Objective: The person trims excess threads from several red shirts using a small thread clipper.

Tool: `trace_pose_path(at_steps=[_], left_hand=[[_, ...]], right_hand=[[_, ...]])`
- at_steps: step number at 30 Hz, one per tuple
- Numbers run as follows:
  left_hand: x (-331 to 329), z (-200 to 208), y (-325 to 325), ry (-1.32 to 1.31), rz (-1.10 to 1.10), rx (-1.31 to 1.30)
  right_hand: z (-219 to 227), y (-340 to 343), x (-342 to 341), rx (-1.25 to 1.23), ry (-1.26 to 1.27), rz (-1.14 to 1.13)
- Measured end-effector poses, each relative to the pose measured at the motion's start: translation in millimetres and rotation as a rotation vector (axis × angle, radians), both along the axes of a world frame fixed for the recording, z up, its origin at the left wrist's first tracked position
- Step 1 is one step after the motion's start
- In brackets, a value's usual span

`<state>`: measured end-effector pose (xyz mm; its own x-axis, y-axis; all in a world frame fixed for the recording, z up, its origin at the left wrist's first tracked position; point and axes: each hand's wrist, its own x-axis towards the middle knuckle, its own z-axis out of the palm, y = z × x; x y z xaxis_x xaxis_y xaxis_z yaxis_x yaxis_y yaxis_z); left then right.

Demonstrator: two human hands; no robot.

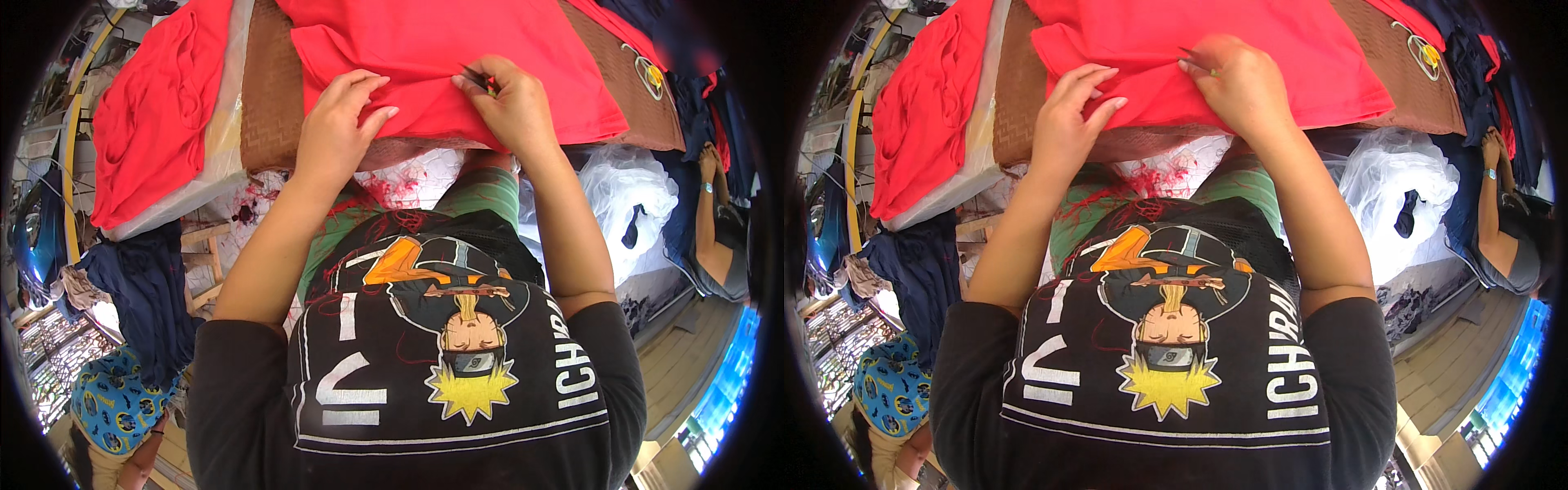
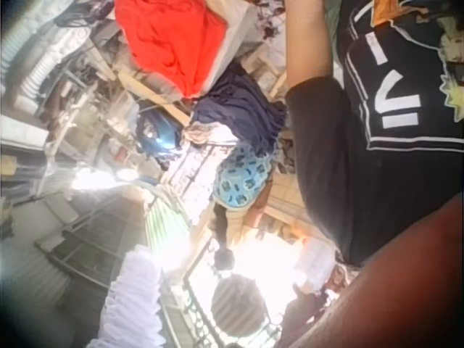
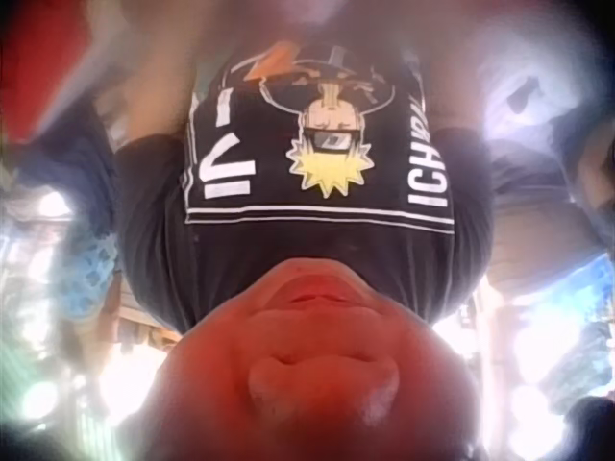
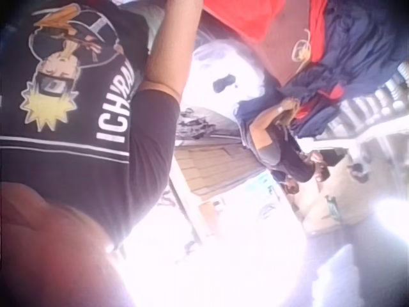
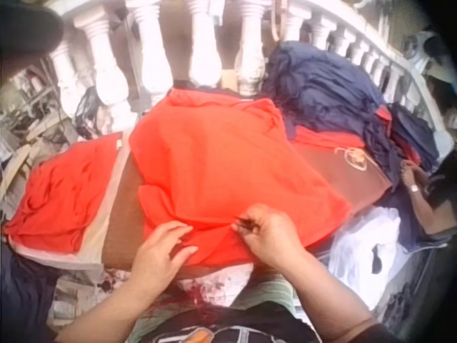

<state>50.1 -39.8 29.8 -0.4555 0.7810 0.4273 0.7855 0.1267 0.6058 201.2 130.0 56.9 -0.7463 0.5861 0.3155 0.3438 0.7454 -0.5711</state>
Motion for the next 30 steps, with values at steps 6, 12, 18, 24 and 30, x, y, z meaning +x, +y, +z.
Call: trace_pose_path(at_steps=[6, 12, 18, 24, 30], left_hand=[[0, -4, 18, 0.023, 0.072, -0.149], [-5, -3, 25, -0.318, 0.050, -0.107], [-62, 39, -24, -0.690, -0.544, 0.098], [-44, 52, -21, -0.589, -0.241, -0.103], [1, 11, 28, 0.082, 0.029, -0.192]], right_hand=[[-28, 9, 5, -0.014, -0.090, -0.048], [-30, 9, 4, -0.028, -0.068, -0.034], [-17, 7, 10, -0.161, 0.040, -0.201], [-26, 17, 11, -0.052, -0.041, -0.154], [-8, -11, 1, -0.021, 0.115, 0.045]])
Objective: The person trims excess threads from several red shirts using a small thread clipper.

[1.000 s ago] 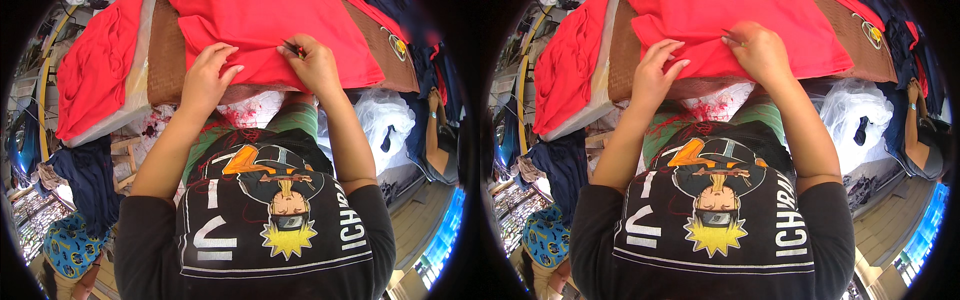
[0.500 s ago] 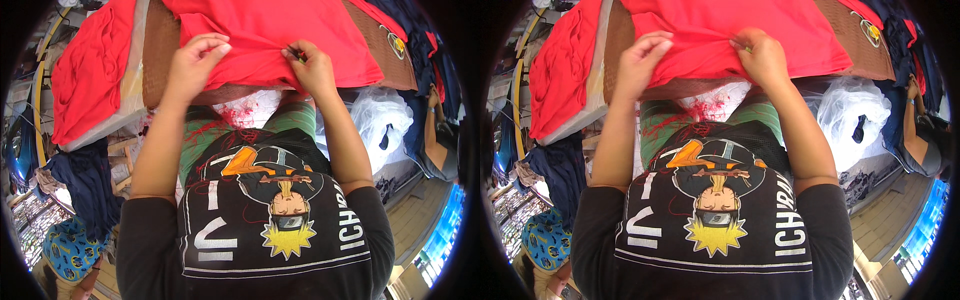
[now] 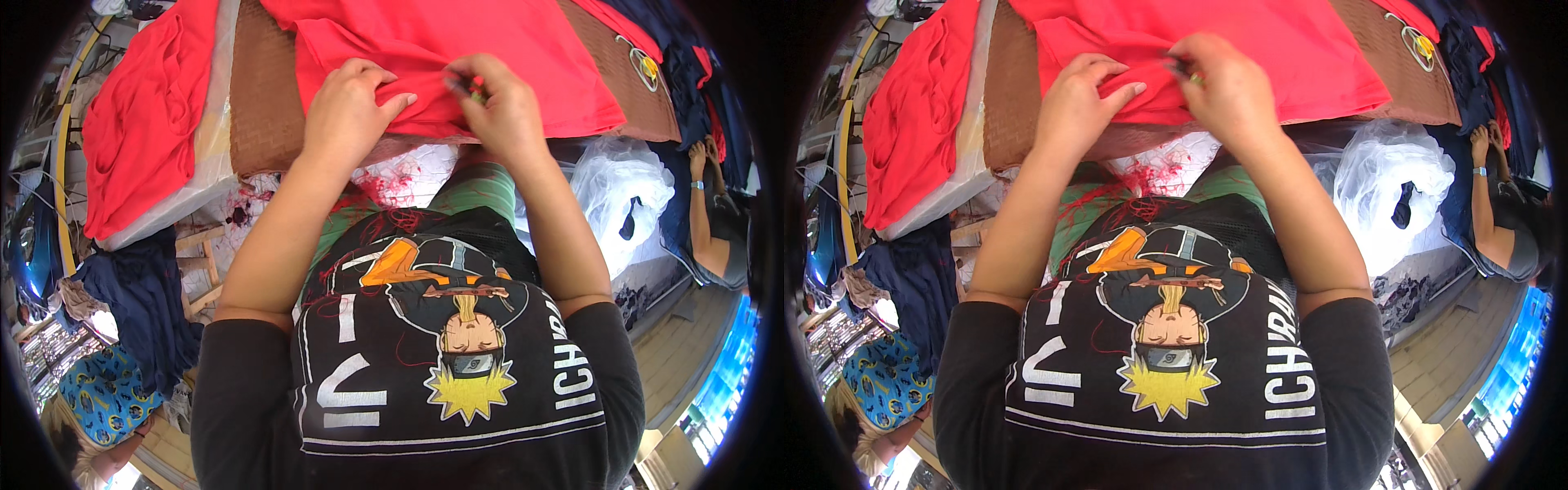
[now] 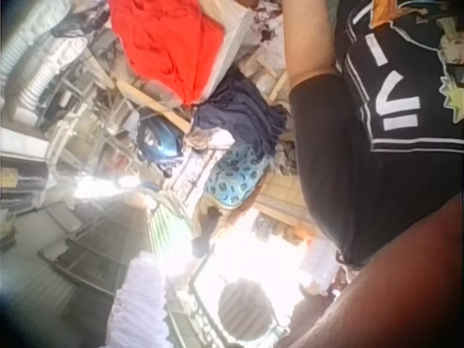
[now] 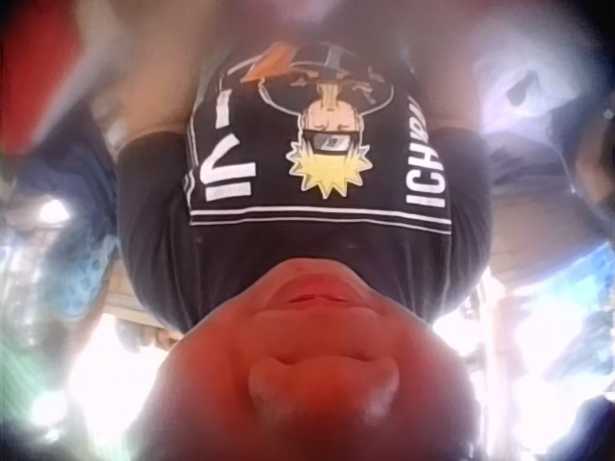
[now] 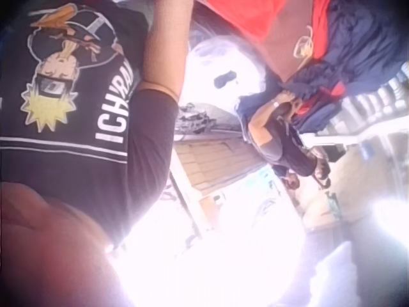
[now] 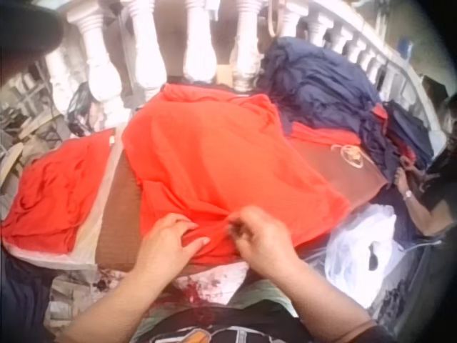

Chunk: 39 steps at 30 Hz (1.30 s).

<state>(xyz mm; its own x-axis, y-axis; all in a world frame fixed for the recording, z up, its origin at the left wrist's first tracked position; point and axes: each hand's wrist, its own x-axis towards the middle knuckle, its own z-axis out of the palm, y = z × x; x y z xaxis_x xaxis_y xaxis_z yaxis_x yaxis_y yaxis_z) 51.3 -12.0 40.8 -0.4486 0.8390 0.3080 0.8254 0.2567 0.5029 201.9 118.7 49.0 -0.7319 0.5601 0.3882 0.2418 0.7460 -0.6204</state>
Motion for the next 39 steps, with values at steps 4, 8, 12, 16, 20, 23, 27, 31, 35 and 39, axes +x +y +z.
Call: trace_pose_path(at_steps=[4, 8, 12, 16, 20, 23, 27, 31, 35, 39], left_hand=[[-5, -15, 5, -0.466, -0.024, 0.131], [-39, 8, -31, -1.132, -0.496, 0.378], [-54, 31, -59, -1.264, -0.637, 0.223], [-22, 31, -48, -0.663, -0.148, 0.189], [2, 13, -40, -0.254, -0.008, 0.047], [5, -2, -39, -0.103, 0.038, 0.079], [5, -11, -42, -0.061, 0.019, 0.165], [11, -8, -43, -0.128, 0.015, 0.207], [10, -7, -43, -0.247, 0.025, 0.189], [5, 8, -41, -0.508, 0.091, 0.060]], right_hand=[[-20, -2, 3, -0.041, -0.198, 0.055], [-24, 6, 6, -0.092, -0.165, 0.104], [-10, 3, 8, -0.180, -0.192, 0.062], [15, -8, 1, -0.246, -0.120, 0.081], [9, -18, -7, -0.376, 0.064, 0.222], [-2, -18, -14, -0.514, -0.065, 0.265], [-21, -17, -15, -0.561, -0.028, 0.274], [-17, -19, -15, -0.573, -0.041, 0.263], [-12, -21, -14, -0.575, -0.051, 0.256], [-14, -19, -11, -0.612, 0.002, 0.282]])
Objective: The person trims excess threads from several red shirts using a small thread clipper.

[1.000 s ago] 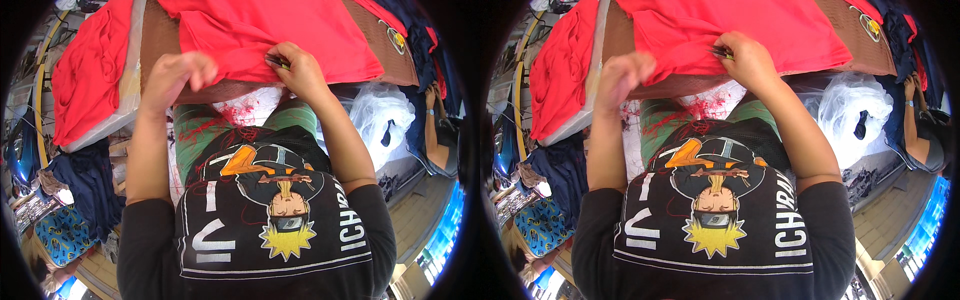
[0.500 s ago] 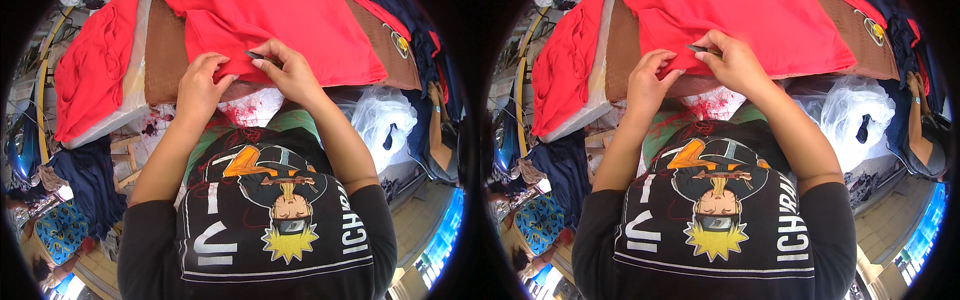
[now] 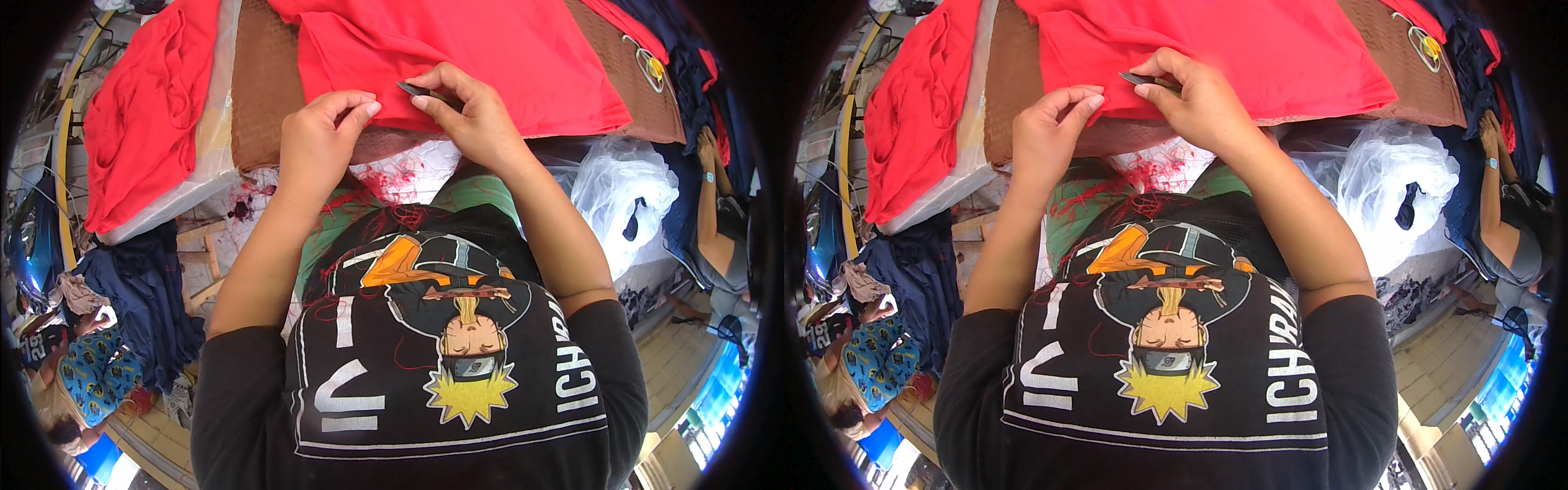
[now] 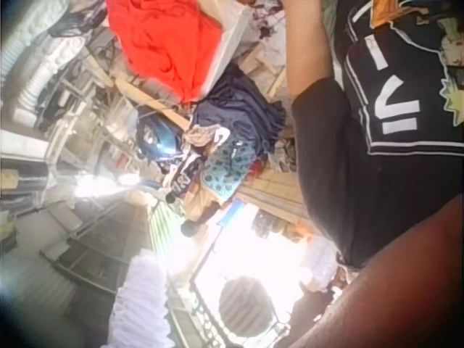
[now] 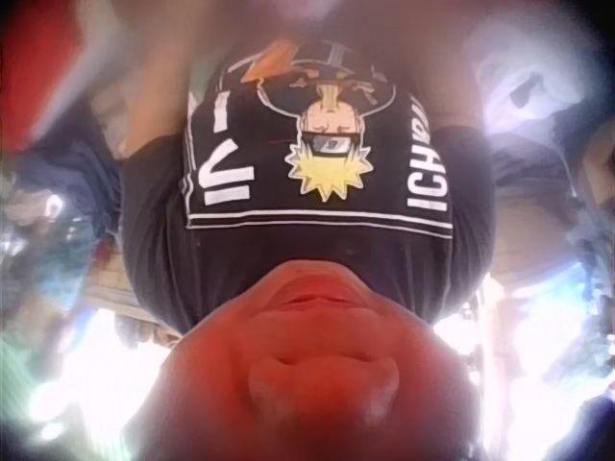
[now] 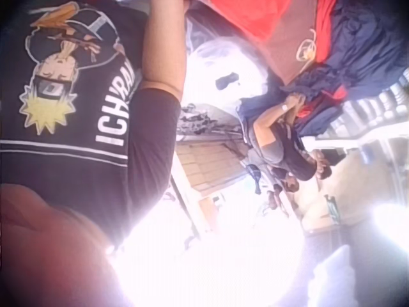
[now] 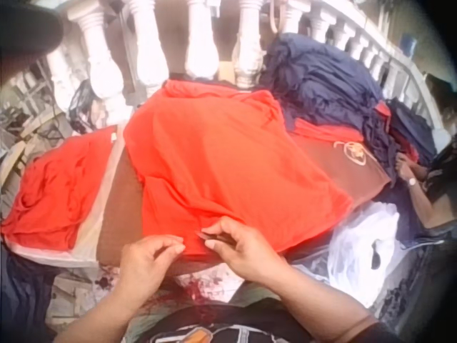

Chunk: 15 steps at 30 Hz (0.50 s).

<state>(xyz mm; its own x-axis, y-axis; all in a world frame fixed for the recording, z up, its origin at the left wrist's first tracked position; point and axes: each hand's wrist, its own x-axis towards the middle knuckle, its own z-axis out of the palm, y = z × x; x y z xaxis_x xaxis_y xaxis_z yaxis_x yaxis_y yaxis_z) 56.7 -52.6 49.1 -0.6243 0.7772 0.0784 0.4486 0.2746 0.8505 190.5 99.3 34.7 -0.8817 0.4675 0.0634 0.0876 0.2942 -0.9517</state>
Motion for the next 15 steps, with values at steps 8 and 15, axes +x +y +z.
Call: trace_pose_path(at_steps=[8, 15], left_hand=[[-11, -1, 0, -0.200, -0.013, 0.014], [-10, -6, 0, -0.255, -0.044, 0.034]], right_hand=[[3, -2, 1, 0.282, 0.076, 0.114], [9, -9, -3, 0.498, 0.007, 0.089]])
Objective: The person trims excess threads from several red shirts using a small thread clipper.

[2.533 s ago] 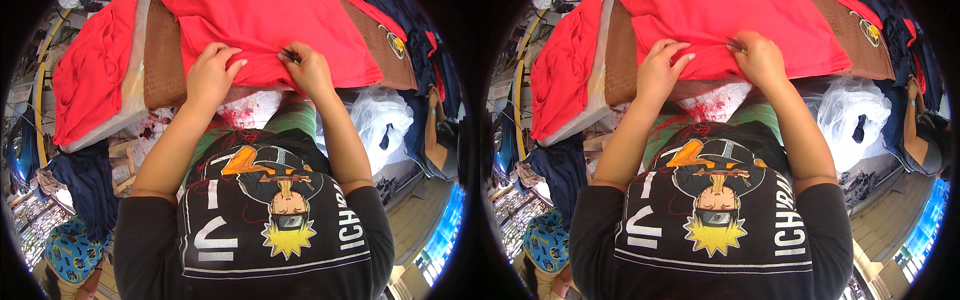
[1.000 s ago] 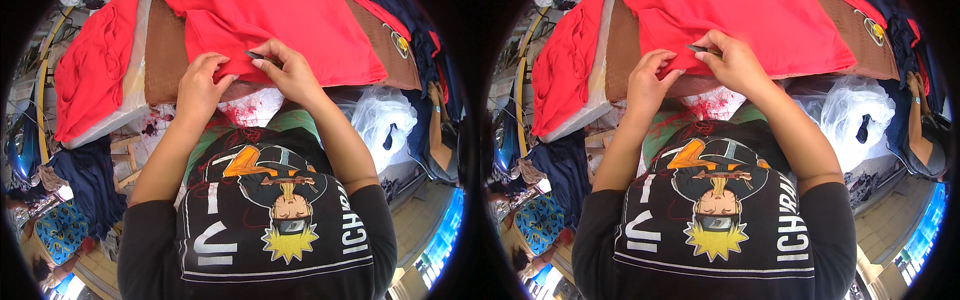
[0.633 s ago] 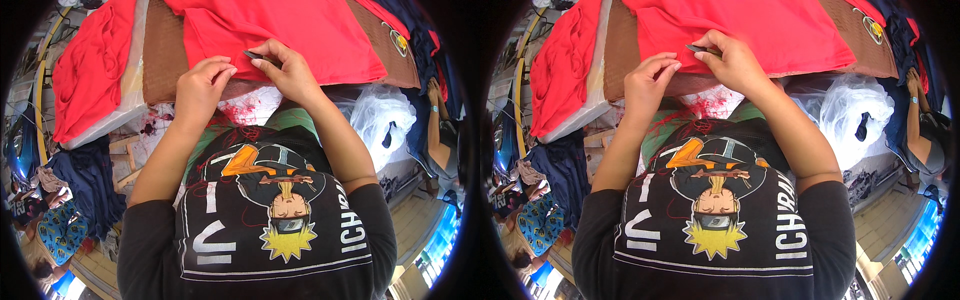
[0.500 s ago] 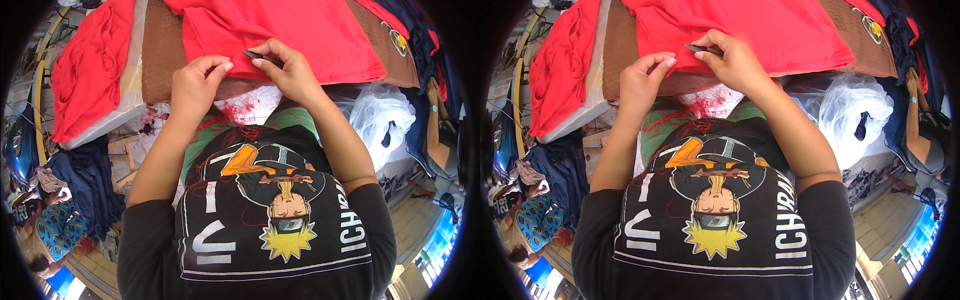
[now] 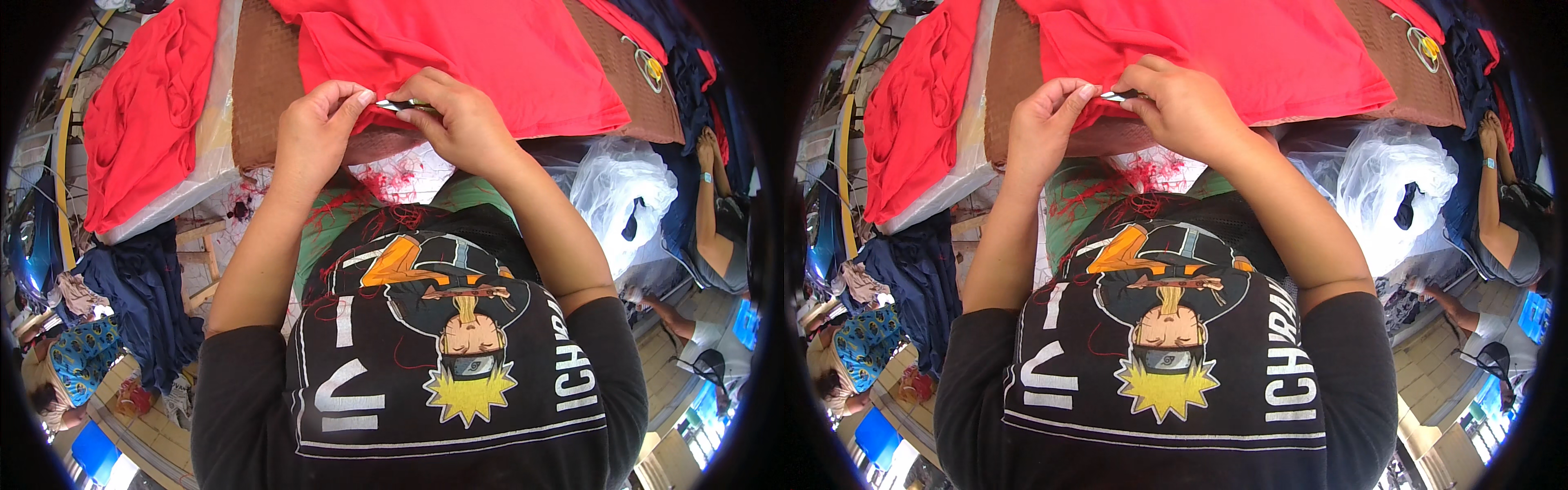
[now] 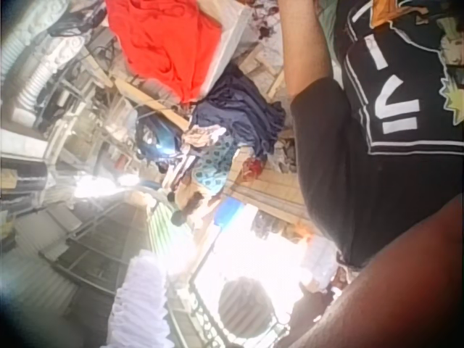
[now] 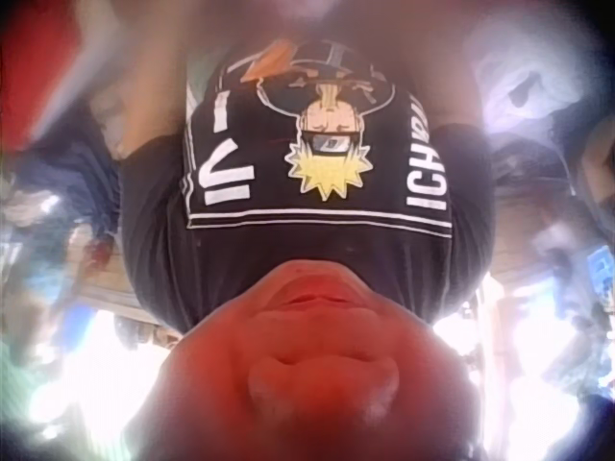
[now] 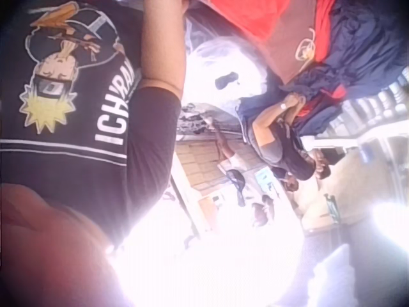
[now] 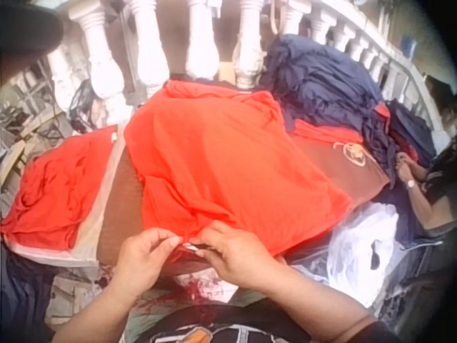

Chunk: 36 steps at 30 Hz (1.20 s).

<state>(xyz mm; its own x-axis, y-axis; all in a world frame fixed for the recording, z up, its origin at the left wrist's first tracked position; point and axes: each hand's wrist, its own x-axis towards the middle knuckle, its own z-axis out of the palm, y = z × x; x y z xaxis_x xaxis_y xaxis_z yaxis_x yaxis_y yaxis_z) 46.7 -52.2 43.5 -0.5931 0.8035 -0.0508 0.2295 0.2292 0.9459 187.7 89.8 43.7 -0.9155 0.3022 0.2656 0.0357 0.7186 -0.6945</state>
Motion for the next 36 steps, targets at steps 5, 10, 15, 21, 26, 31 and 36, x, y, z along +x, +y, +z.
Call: trace_pose_path(at_steps=[5, 10, 15, 21, 26, 31, 36], left_hand=[[-2, -12, 4, -0.020, 0.038, 0.116], [-8, -13, -4, -0.075, 0.020, 0.095], [-41, 79, -29, 0.418, -0.553, 0.359], [-59, 120, -57, 0.484, -0.160, 0.572], [-29, 64, -37, 0.461, -0.066, 0.349], [-6, -5, -9, 0.852, -0.044, 0.006], [-22, 20, -3, 0.145, 0.148, 0.433]], right_hand=[[2, 0, 0, 0.156, 0.043, -0.066], [4, -4, -11, 0.192, 0.032, -0.072], [17, 9, -5, 0.225, 0.062, -0.179], [43, 30, 24, 0.058, 0.127, -0.296], [39, 27, 41, 0.117, 0.095, -0.275], [23, 9, 37, 0.217, -0.004, -0.210], [3, 45, 49, 0.215, 0.016, -0.284]])
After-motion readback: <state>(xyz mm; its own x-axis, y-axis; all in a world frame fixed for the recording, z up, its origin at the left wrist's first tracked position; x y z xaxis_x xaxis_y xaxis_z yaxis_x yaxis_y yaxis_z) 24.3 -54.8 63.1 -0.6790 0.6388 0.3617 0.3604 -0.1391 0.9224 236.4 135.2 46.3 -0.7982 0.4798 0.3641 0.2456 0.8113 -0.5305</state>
